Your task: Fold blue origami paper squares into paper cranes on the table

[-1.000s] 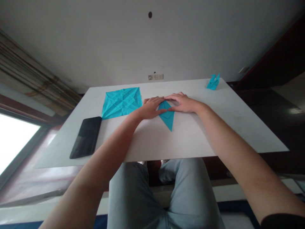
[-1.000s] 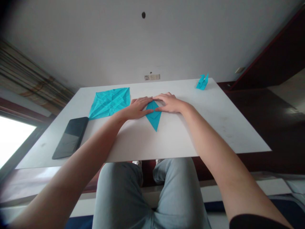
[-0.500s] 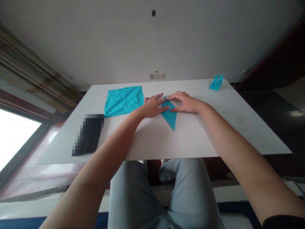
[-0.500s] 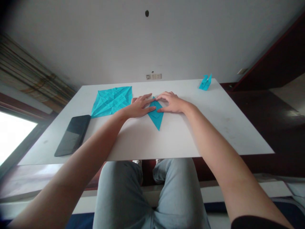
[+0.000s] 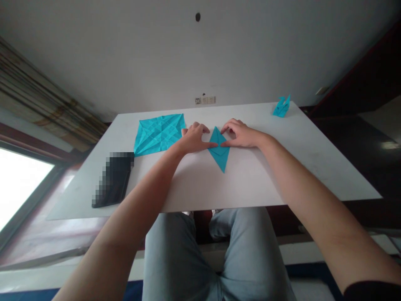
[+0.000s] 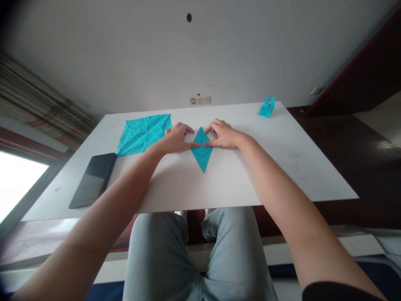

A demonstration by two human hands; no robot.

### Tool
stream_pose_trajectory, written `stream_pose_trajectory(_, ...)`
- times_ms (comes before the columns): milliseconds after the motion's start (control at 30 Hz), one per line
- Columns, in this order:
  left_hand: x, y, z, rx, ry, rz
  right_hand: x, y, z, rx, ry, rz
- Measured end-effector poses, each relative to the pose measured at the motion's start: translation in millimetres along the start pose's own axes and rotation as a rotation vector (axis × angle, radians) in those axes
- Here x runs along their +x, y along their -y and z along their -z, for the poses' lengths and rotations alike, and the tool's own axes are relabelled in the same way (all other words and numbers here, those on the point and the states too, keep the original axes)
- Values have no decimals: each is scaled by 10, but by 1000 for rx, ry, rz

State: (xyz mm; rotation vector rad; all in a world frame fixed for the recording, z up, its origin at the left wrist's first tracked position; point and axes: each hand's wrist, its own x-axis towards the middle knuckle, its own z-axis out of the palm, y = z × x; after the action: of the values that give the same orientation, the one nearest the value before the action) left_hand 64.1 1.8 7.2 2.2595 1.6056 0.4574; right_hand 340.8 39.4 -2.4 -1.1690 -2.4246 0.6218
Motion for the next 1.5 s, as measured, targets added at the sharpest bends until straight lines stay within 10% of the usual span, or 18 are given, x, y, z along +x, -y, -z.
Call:
stream_pose_trajectory(633,65,-40,-92,-463,-123,-13,34,86,-67,348,-103,-70)
stream_pose_trajectory(1500,23,0,-73,-211,-187,-216,-2,17,-44,254,-147,-21)
